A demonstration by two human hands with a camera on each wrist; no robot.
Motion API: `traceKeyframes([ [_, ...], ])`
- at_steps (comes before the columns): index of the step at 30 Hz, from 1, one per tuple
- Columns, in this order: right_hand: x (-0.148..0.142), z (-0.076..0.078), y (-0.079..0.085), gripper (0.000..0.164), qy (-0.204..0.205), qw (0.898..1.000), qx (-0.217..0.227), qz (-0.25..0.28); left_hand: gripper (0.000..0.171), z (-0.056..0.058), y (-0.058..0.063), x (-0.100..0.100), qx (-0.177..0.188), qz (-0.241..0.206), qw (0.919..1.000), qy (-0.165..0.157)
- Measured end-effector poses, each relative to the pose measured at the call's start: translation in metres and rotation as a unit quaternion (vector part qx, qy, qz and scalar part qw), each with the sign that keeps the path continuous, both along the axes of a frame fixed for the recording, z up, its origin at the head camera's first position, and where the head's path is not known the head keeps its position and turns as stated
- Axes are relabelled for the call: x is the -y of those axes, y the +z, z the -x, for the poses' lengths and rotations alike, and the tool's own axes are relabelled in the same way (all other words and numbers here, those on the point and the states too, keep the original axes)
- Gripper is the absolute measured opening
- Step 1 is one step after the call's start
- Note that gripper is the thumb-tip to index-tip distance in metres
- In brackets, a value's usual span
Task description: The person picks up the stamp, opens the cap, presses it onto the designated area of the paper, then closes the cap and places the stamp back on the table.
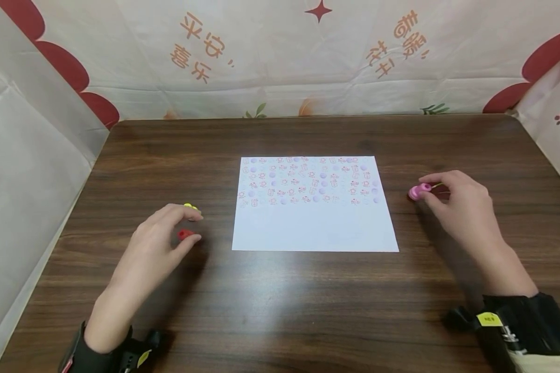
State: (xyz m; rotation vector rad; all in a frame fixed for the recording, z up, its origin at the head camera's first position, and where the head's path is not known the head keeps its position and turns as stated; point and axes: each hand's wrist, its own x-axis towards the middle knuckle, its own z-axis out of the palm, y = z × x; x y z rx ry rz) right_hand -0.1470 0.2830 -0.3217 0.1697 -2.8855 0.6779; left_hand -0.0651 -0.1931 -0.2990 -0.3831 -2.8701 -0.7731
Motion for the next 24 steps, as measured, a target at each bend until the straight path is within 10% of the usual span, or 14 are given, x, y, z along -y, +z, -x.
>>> traceKeyframes([
  [24,0.069,-0.019,0.036,0.028,0.094,0.992,-0.057,0.054,0.027,0.023,0.009,-0.074,0.088,-0.084,0.9901,-0.069],
])
